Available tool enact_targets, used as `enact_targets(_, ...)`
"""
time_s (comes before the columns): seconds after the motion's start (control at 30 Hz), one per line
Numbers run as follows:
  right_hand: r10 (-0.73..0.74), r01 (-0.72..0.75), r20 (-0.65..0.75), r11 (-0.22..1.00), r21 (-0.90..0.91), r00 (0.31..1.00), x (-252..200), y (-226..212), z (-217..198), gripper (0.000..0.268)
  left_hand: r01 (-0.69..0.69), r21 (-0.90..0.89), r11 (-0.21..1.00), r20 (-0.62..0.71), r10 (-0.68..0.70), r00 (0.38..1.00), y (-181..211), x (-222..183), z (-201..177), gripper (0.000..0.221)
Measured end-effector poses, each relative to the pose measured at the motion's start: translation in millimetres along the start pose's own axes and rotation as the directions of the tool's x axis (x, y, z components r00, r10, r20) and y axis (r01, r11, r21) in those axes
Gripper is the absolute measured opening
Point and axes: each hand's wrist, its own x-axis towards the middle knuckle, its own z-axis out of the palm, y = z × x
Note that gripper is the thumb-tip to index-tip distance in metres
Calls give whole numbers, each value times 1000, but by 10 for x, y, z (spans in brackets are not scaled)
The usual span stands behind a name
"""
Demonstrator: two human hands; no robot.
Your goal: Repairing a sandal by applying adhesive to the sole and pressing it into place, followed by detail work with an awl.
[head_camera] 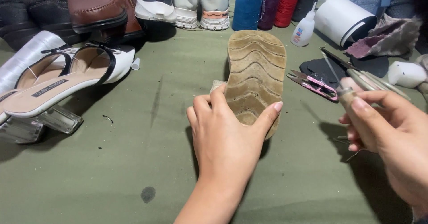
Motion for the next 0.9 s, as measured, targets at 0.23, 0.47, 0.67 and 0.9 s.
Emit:
enact_targets(0.23,236,-303,205,857,418,950,36,-197,703,20,25,-18,1000,97,-23,995,199,269,-264,83)
enact_targets(0.47,190,-205,75,910,361,979,40,-211,774,13,528,-482,700,530,-246,811,31,1078,-143,64)
enact_targets(0.67,204,-263,191,893,365,960,40,-265,693,8,709,-335,620,786,-232,574,276,1160,-260,85)
enact_targets(0.9,174,-225,194,930,289,966,140,-578,772,15,674,-692,258,708,64,703,312,1379,-194,84)
